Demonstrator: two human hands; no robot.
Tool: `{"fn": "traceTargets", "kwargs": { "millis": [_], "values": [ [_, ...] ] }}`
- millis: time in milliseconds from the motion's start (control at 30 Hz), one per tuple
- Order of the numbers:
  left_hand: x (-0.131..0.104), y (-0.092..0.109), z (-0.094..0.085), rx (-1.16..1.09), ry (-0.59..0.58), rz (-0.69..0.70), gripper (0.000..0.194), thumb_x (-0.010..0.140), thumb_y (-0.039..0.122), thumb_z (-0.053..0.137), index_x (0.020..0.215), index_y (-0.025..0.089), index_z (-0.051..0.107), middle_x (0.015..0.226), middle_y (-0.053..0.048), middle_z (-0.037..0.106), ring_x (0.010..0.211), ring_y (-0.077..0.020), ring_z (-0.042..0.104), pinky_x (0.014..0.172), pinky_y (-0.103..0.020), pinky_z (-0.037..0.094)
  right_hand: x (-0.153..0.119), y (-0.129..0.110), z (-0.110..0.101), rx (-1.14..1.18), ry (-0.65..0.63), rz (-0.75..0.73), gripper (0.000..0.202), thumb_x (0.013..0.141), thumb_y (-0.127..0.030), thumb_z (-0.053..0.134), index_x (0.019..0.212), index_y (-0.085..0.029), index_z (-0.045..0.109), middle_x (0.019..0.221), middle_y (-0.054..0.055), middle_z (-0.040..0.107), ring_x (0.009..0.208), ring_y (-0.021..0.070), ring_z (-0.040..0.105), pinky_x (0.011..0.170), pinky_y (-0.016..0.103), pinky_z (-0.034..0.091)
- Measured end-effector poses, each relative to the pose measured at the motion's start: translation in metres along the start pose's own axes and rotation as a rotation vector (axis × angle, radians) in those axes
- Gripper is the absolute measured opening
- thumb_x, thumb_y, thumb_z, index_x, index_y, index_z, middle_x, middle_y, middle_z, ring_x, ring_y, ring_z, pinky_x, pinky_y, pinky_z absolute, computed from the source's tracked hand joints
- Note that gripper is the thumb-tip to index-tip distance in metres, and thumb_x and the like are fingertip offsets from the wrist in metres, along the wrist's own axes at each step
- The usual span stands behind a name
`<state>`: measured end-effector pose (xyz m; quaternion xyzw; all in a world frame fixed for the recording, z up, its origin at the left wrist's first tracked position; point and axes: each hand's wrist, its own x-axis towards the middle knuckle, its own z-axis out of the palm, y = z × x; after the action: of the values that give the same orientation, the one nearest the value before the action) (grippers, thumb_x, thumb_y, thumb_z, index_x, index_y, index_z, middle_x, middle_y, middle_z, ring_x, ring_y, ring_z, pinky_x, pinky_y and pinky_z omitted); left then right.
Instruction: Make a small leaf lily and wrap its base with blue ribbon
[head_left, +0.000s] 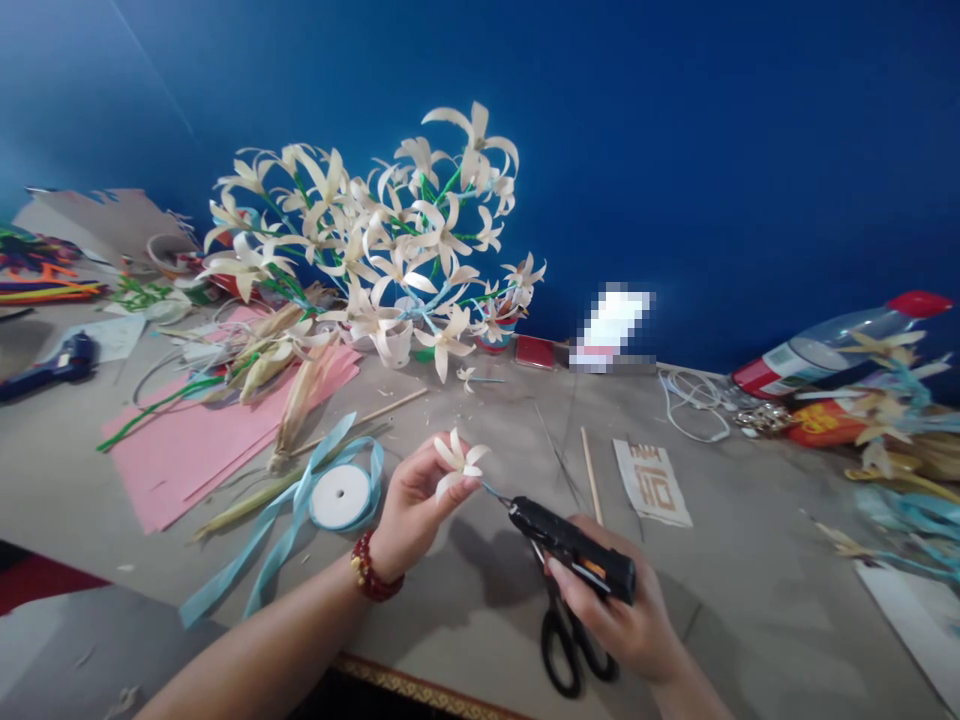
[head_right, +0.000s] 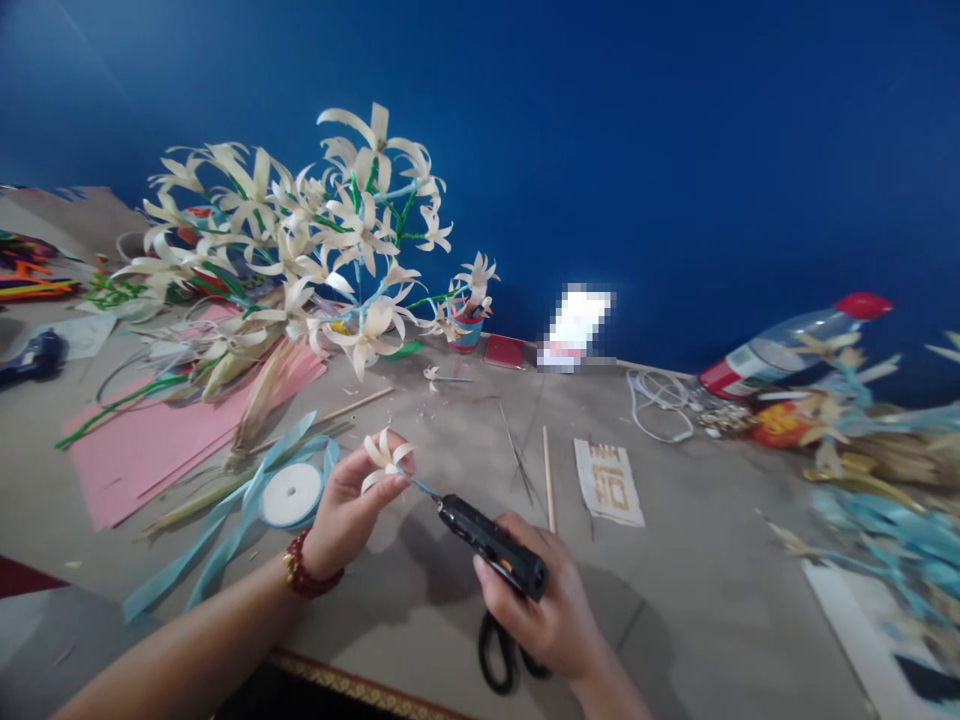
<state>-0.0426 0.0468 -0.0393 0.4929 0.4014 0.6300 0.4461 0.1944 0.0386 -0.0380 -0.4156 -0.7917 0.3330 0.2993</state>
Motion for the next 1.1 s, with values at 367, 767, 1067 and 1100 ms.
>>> {"fn": "traceTargets", "kwargs": {
  "millis": [367,767,1067,1100],
  "values": [
    [-0.001,-0.012,0.004,-0.257,0.165,-0.221,0.014,0.073,0.028,0.082,0.078,0.019,0.073,0.085,-0.002,0.068,0.081,-0.0149,0.058,0.078,-0.027,0.047,-0.001,-0.001,0.001,-0.001,0.015,0.004,0.015,0.091,-0.028,0.051,0.078,-0.02,0.057,0.066,0.002,0.06,0.06,0.0178,0.06,0.054,0.027,0.048],
    [-0.001,-0.006,0.007,-0.33,0.16,-0.241,0.014,0.072,0.026,0.082,0.072,0.018,0.07,0.082,-0.002,0.066,0.08,-0.0146,0.056,0.079,-0.028,0.045,0.003,-0.007,0.0,-0.019,0.024,-0.005,0.012,0.087,-0.026,0.054,0.076,-0.021,0.056,0.062,0.0,0.058,0.057,0.0163,0.058,0.05,0.024,0.045],
    [0.002,-0.005,0.008,-0.355,0.172,-0.24,0.017,0.07,0.027,0.083,0.07,0.018,0.068,0.081,-0.001,0.065,0.079,-0.0144,0.056,0.079,-0.029,0.045,0.004,-0.012,0.001,-0.046,0.048,-0.036,0.01,0.086,-0.025,0.055,0.077,-0.022,0.054,0.06,-0.002,0.057,0.054,0.0153,0.057,0.05,0.024,0.043],
    [0.002,-0.005,0.009,-0.352,0.175,-0.243,0.018,0.07,0.027,0.083,0.069,0.018,0.068,0.081,-0.001,0.065,0.078,-0.0143,0.056,0.079,-0.029,0.045,0.004,-0.012,0.001,-0.047,0.048,-0.03,0.01,0.086,-0.024,0.055,0.077,-0.022,0.054,0.06,-0.002,0.057,0.054,0.0153,0.057,0.05,0.024,0.043]
  ]
}}
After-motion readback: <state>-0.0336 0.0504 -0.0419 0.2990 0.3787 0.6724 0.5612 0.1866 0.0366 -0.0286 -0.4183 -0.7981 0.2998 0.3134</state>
